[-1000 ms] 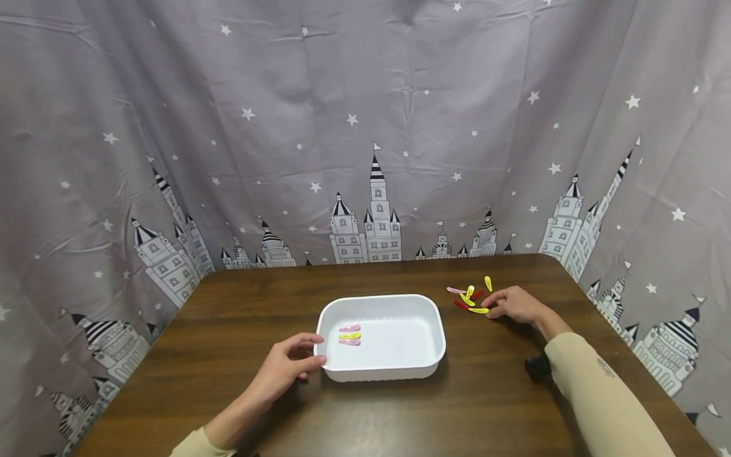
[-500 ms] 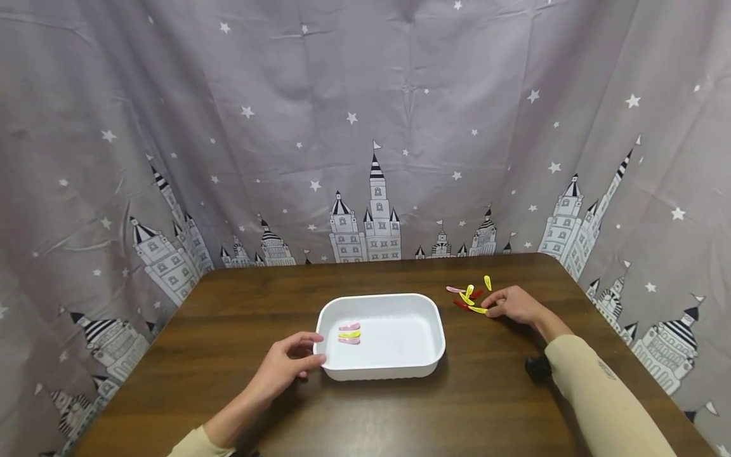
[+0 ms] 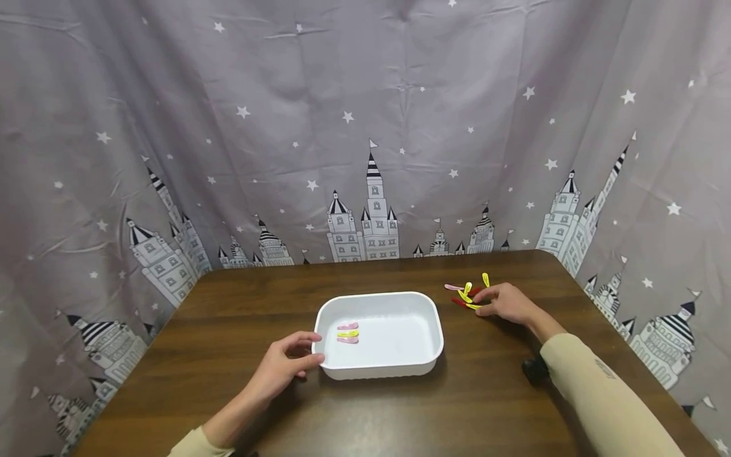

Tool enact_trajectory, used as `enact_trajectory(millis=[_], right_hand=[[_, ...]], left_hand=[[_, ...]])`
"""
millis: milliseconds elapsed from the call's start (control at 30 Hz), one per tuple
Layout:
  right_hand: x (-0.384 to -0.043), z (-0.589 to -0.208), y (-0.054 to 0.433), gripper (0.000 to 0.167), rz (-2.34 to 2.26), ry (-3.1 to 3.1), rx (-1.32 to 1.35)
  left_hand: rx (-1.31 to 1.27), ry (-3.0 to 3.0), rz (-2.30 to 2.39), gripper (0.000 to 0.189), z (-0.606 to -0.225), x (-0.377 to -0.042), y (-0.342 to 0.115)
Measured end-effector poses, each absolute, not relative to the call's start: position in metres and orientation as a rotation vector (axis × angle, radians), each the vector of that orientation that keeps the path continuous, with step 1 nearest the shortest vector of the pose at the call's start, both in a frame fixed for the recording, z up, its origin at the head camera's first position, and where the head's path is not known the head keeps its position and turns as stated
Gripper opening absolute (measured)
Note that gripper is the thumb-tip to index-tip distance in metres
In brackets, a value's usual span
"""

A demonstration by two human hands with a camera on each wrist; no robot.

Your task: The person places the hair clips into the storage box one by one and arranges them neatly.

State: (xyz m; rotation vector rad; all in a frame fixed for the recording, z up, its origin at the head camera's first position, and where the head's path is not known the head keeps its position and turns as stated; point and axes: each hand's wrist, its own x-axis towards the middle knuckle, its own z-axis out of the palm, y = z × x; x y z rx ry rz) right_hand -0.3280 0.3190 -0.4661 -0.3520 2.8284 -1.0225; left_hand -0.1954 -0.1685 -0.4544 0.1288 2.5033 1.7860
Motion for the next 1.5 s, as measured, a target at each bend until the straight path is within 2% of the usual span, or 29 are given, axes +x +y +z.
enact_trajectory(millis=[267,533,900,1233,1500], right_hand=[[-0.328,-0.466,0.318,0.019,-1.001,2.856,-0.357],[-0.324,-0.467,0.33,0.015,-0.97,2.915,-0.41],[-0.319,-0.466,0.343,0.018,-0.981,2.932,-0.393],[-0.317,-0.466,0.35,0.035,-1.055,2.801,-0.241],[-0.319,-0.467,0.353,0.032,-1.049,2.795,-0.217]], left_hand=[[0.129,2.515,1.78,0.038,-0.454,-0.195,-0.169],[0.127,2.515,1.774,0.038,-0.454,-0.195,-0.169],[0.128,2.498,1.787,0.037,-0.452,-0.195,-0.169],[0.124,2.494,1.792,0.036,-0.453,-0.195,-0.169],[0.117,2.505,1.786,0.039,-0.453,-0.196,-0.169]])
